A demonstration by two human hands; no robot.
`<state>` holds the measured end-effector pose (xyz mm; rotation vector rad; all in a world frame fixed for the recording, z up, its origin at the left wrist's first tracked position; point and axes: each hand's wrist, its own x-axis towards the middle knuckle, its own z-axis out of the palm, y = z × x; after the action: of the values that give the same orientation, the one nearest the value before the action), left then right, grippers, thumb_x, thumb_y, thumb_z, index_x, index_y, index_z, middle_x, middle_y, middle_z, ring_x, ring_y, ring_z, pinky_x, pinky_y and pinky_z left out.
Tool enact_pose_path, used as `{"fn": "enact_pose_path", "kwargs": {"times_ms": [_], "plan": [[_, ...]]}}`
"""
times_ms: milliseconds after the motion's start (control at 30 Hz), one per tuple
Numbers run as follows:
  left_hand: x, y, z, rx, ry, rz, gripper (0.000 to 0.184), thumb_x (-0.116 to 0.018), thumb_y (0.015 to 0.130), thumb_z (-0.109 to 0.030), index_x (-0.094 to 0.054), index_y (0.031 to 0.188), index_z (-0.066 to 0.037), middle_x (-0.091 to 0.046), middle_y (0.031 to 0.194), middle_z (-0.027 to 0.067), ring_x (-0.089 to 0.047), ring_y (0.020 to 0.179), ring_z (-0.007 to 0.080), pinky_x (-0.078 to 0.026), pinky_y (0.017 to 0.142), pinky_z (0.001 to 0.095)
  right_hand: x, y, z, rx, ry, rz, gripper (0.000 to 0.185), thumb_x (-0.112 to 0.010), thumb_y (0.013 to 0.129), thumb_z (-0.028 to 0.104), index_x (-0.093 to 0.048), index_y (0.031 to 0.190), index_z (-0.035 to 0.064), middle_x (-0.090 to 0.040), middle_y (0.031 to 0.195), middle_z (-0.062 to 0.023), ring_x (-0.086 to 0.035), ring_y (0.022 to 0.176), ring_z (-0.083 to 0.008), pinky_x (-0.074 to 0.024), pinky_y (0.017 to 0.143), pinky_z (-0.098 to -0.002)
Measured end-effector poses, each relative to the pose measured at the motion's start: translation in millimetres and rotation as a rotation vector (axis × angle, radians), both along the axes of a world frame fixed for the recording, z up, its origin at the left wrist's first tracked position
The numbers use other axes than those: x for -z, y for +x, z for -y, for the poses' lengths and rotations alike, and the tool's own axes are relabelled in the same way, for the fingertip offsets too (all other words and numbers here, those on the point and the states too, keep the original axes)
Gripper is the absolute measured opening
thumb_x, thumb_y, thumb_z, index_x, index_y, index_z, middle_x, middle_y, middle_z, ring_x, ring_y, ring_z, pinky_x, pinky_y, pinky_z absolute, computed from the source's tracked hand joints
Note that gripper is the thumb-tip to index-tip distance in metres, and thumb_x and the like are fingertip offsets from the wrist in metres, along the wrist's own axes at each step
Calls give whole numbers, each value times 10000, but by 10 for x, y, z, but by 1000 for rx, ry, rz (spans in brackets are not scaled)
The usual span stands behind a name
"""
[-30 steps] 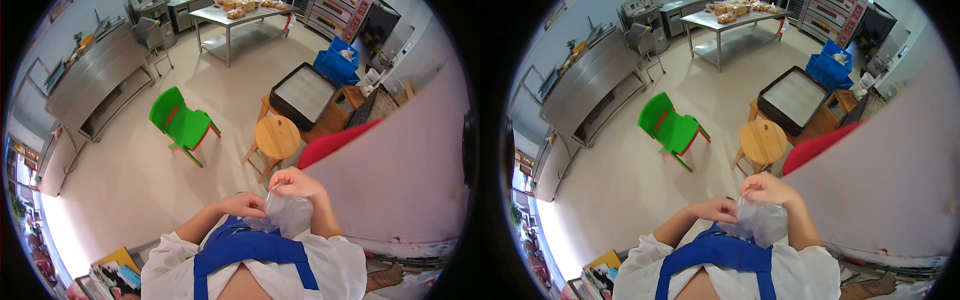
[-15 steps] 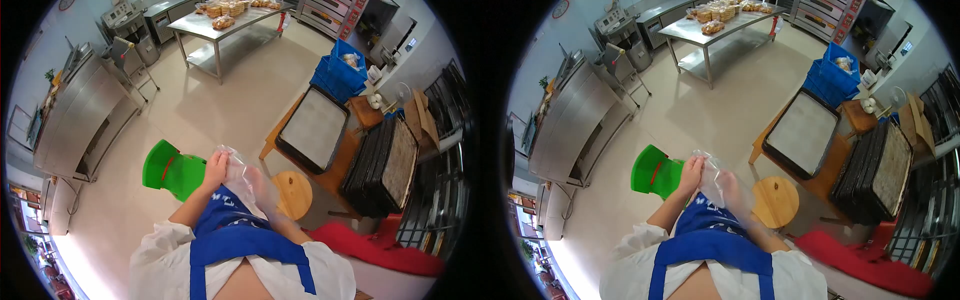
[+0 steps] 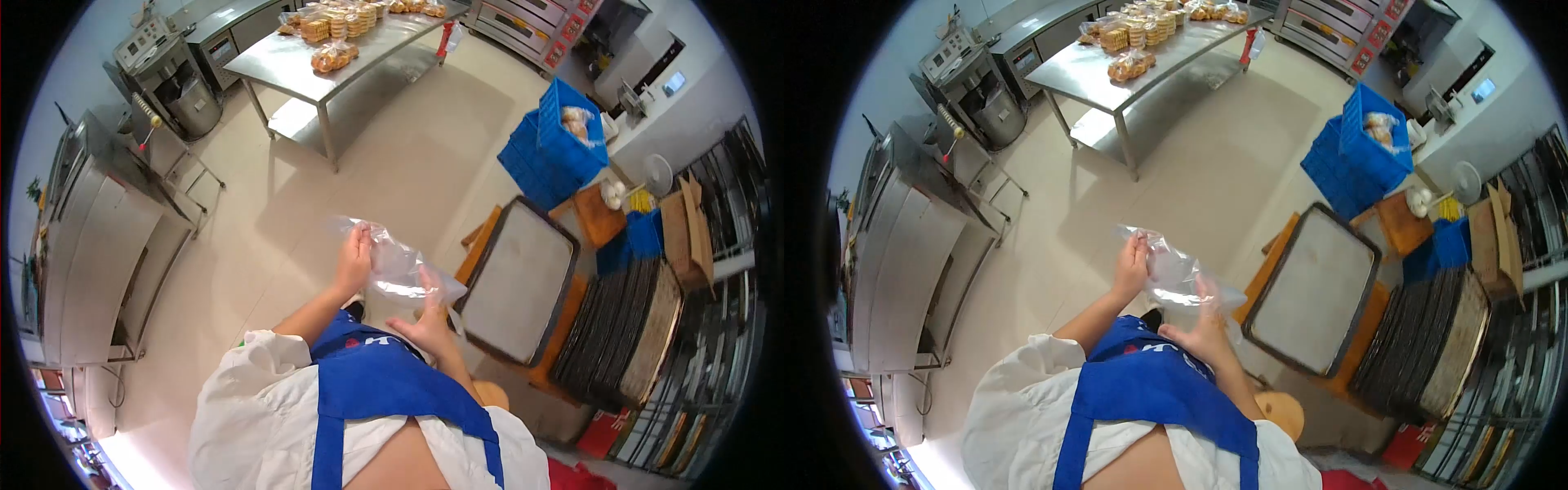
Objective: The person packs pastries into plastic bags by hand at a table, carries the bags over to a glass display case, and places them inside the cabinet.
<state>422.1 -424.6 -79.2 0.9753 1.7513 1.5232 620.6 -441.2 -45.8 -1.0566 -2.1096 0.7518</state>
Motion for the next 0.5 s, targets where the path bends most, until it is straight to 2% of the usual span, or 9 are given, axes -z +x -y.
{"fn": "enact_pose_path", "kwargs": {"times_ms": [33, 67, 133, 167, 300, 367, 500], "plan": [[-70, -198, -283, -16, 17, -18, 254, -410, 997, -228, -554, 1038, -23, -590, 700, 76, -543, 556, 141, -421, 515, 296, -42, -218, -298, 63, 90, 25, 398, -616, 879, 191, -519, 1220, 10, -593, 1150, -103, -577, 1017, -185, -468, 861, -298], [-97, -363, -529, -38, 24, -33, 253, -407, 997, -222, -551, 1071, -28, -597, 708, 79, -556, 564, 144, -428, 521, 296, 27, -371, -598, 42, 89, 40, 398, -616, 879, 191, -519, 1220, 10, -593, 1150, -103, -577, 1017, -185, -468, 861, -298], [-99, -738, -991, -47, 27, -110, 251, -407, 995, -216, -550, 1088, -32, -609, 723, 81, -559, 555, 135, -428, 508, 292, 234, -695, -1028, 155, -808, -785, 218, -581, 928, 184, -619, 1028, -5, -662, 943, -92, -626, 831, -163, -502, 750, -275], [-105, -912, -1183, -30, 51, -207, 250, -408, 994, -209, -549, 1106, -35, -622, 737, 83, -562, 545, 127, -428, 494, 287, 198, -859, -1232, 244, -792, -815, 222, -544, 957, 179, -655, 892, -3, -669, 785, -77, -636, 719, -163, -517, 714, -292], [-89, -1237, -1917, -27, 68, -219, 240, -413, 988, -191, -544, 1109, -31, -645, 785, 122, -558, 500, 150, -437, 465, 314, 407, -1123, -1998, 309, -873, -901, 187, -585, 932, 170, -662, 911, 1, -677, 822, -97, -638, 729, -155, -518, 680, -286], [-145, -1399, -2301, -41, 30, 18, 237, -421, 979, -185, -538, 1115, -30, -652, 777, 160, -567, 473, 202, -460, 474, 376, 446, -1286, -2449, 264, -921, -762, 152, -620, 905, 147, -664, 909, 1, -678, 817, -100, -640, 725, -154, -513, 661, -274], [101, -1894, -3083, -132, 26, 150, 237, -437, 972, -189, -581, 1053, -20, -660, 745, 151, -601, 502, 203, -474, 476, 371, 580, -1683, -3477, 193, -904, -768, 117, -656, 877, 127, -673, 862, 12, -668, 789, -75, -602, 678, -116, -484, 618, -241]]}}
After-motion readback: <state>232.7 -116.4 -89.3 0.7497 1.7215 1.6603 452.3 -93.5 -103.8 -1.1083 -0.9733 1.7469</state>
